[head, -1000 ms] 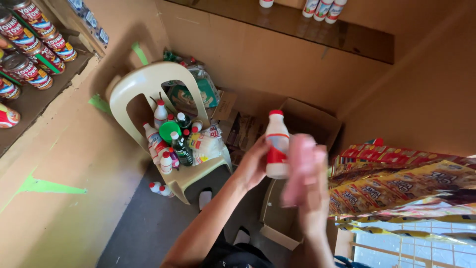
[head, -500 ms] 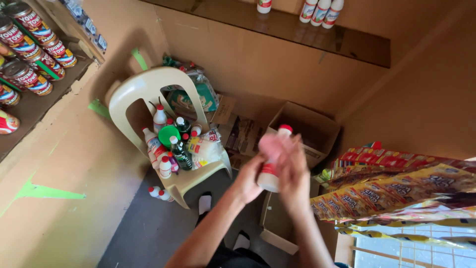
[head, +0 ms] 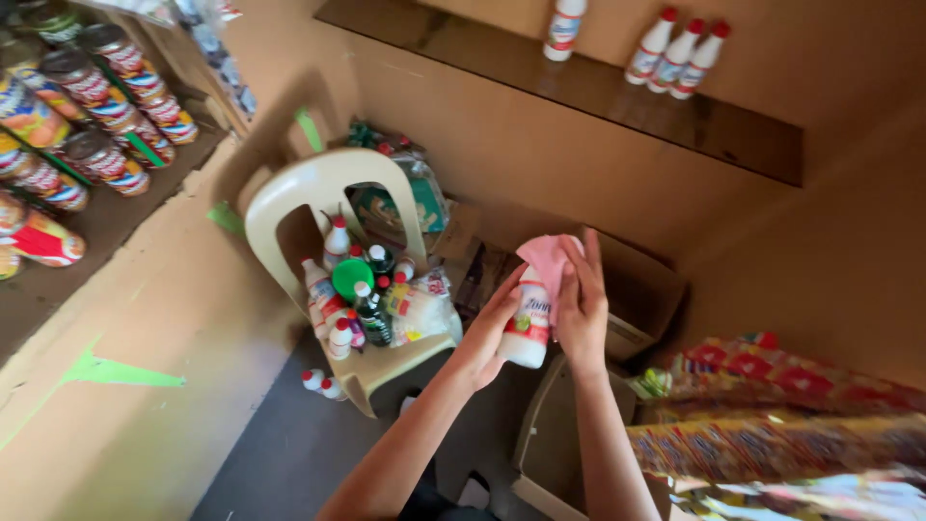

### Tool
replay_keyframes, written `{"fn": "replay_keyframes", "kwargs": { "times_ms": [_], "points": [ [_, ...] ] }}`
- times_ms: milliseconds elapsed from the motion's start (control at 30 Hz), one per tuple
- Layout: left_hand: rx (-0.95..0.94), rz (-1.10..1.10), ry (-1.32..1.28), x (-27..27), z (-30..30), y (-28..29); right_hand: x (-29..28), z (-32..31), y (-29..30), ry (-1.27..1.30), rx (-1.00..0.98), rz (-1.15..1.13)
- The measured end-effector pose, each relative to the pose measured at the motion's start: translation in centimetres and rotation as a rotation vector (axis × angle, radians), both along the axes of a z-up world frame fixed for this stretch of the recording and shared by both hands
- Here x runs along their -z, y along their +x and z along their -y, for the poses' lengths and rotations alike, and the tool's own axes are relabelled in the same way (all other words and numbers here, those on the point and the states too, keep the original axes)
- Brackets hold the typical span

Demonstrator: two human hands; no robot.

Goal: Clean and arrange product bottles and cotton swab packs onto grocery shelves.

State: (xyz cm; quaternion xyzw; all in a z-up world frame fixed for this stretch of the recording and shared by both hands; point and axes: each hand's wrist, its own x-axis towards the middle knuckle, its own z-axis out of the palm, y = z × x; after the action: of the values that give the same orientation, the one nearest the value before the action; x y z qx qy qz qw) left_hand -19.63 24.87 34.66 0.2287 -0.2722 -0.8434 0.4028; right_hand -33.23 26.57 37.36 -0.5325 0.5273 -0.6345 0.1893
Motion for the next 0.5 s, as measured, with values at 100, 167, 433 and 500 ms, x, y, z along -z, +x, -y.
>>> {"fn": "replay_keyframes", "kwargs": {
  "times_ms": [100,167,433,500],
  "points": [
    [-0.124,-0.049,-0.059,4.5,4.6,0.5,-0.3,0.4,3.5,0.051,-0.020,-0.202],
    [-0.159,-0.083,-0.039,3.8,8.5,1.8,-3.0,0.5,7.1,-0.026,-0.029,-0.368],
    [-0.294,-0.341,0.168,3.8,18.9,5.8,0.3,8.7,10.1,-0.147,0.003,-0.444],
    [-0.277,-0.358,0.161,3.0,19.3,5.6,-1.8,11.1,10.7,-0.073,-0.096,-0.267]
  ]
}}
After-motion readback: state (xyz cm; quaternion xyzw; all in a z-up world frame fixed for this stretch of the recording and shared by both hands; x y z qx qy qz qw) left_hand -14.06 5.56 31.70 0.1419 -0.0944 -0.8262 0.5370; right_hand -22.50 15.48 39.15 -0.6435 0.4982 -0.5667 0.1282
